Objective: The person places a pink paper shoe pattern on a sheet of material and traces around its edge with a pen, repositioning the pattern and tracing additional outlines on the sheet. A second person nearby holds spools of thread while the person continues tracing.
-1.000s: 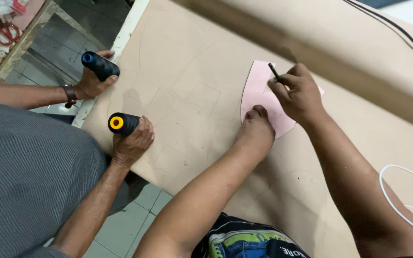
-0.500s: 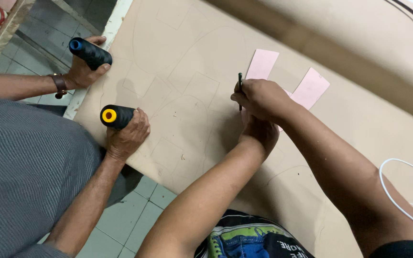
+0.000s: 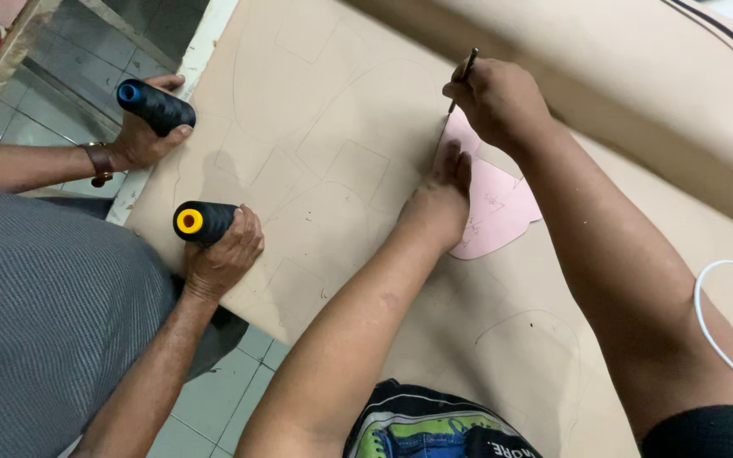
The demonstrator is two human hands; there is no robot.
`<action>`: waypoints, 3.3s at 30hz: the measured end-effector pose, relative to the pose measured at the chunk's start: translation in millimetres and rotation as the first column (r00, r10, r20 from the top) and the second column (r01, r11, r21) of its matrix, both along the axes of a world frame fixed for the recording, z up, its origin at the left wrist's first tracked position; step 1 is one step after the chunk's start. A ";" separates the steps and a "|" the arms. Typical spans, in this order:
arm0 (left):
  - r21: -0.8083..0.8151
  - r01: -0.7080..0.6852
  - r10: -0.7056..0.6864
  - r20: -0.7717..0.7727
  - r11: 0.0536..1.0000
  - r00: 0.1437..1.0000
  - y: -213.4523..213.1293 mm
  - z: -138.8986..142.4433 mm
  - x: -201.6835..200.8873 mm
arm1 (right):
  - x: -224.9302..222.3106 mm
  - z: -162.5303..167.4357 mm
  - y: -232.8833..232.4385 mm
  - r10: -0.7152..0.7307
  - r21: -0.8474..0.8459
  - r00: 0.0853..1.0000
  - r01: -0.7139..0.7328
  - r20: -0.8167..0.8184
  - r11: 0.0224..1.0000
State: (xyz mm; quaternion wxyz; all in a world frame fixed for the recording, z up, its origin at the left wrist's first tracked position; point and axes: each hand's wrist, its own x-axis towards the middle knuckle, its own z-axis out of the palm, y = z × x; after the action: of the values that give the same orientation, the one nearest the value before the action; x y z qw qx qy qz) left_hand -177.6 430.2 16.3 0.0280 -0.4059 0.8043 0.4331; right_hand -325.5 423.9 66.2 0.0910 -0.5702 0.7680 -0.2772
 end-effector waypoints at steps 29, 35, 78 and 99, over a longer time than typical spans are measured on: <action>-0.341 0.421 -0.383 0.177 0.840 0.907 -5.7 -8.9 -1.1 | -46.7 -29.0 58.9 -0.157 -0.087 0.987 0.160 0.037 0.983; -0.311 0.420 -0.381 0.181 0.853 0.907 -8.1 -9.0 0.0 | -14.1 -41.7 79.9 -0.205 -0.078 0.952 0.227 0.226 0.971; -0.222 0.622 -0.453 0.513 0.751 0.730 9.7 28.2 -26.1 | -62.2 -31.2 152.1 -0.364 0.022 0.931 0.363 0.039 0.931; -0.257 0.600 -0.452 0.456 0.758 0.766 8.1 23.7 -22.3 | 32.2 -36.1 216.7 -0.175 -0.163 0.983 0.165 -0.050 0.973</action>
State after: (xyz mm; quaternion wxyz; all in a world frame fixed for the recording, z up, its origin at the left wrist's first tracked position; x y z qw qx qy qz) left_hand -199.9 438.2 39.9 0.2196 -0.2291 0.9356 0.1549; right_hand -293.3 640.6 30.1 -0.0034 -0.5162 0.7922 -0.3256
